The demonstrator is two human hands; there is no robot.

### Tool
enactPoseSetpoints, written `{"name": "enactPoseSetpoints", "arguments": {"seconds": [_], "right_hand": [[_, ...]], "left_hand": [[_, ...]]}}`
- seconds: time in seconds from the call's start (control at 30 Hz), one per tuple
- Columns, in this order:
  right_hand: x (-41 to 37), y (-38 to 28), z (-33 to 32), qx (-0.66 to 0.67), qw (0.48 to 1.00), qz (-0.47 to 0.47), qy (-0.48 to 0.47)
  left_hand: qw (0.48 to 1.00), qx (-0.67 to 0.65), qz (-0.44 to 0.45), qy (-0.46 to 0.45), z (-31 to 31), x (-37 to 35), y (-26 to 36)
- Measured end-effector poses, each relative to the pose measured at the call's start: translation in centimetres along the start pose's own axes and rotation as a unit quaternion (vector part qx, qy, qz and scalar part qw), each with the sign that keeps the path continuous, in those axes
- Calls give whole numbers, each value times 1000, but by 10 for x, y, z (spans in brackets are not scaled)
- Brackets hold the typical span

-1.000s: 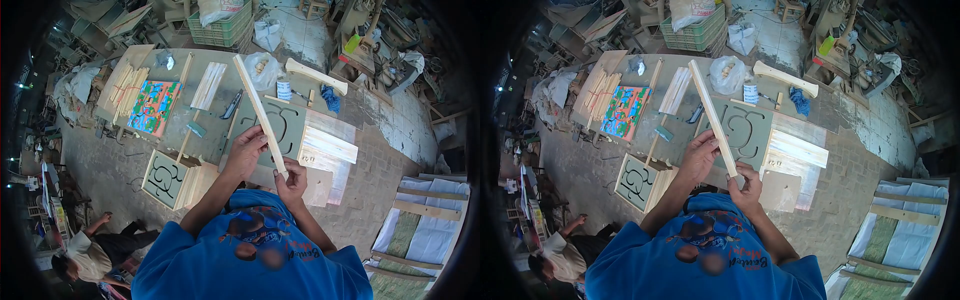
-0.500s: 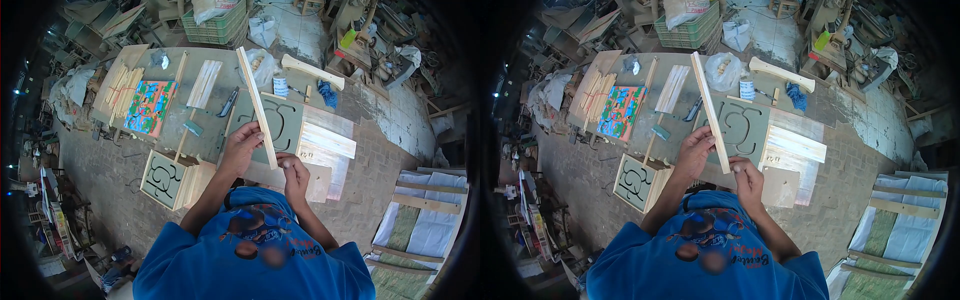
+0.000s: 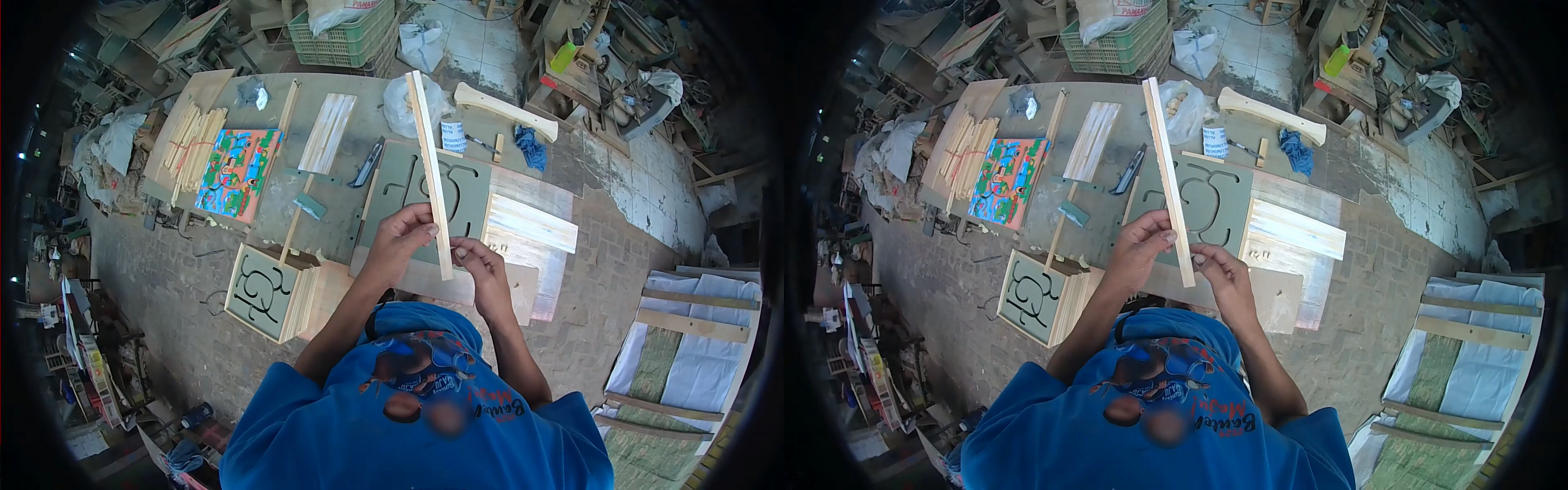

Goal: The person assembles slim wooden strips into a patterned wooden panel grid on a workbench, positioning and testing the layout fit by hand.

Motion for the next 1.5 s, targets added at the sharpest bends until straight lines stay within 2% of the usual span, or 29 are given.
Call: {"name": "enactPoseSetpoints", "arguments": {"seconds": [0.3, 0.43, 0.5, 0.7, 1.03, 1.23, 1.43, 1.5], "right_hand": [[7, 29, 3, 4, 996, 41, -76], [5, 40, 6, -18, 996, 73, -55], [4, 50, 7, 27, 993, 107, -51], [5, 71, 4, 100, 986, 125, -40], [6, 66, 16, 155, 980, 121, -27], [9, 72, 25, 232, 967, 90, -52], [12, 61, 19, 289, 955, 53, -43], [13, 50, 16, 396, 914, 31, -78]], "left_hand": [[999, 29, -25, -19, -7, -2, -5], [998, 46, -44, -20, -11, -7, -7], [997, 47, -58, -16, -12, -10, -9], [995, 56, -76, -19, -16, -11, -13], [995, 61, -74, -22, -22, -9, -15], [995, 63, -75, -17, -26, -11, -16], [998, -1, -69, 4, -39, -9, -17], [997, -10, -69, 36, -57, -6, -21]]}}
Point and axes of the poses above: each hand's wrist, its own x-axis towards the middle knuckle, its own z-axis out of the palm, y = z × x, the point moved 7 cm from there along x, towards the middle knuckle, and after that the axes turned 5 degrees about -z, right-handed, at the moved point
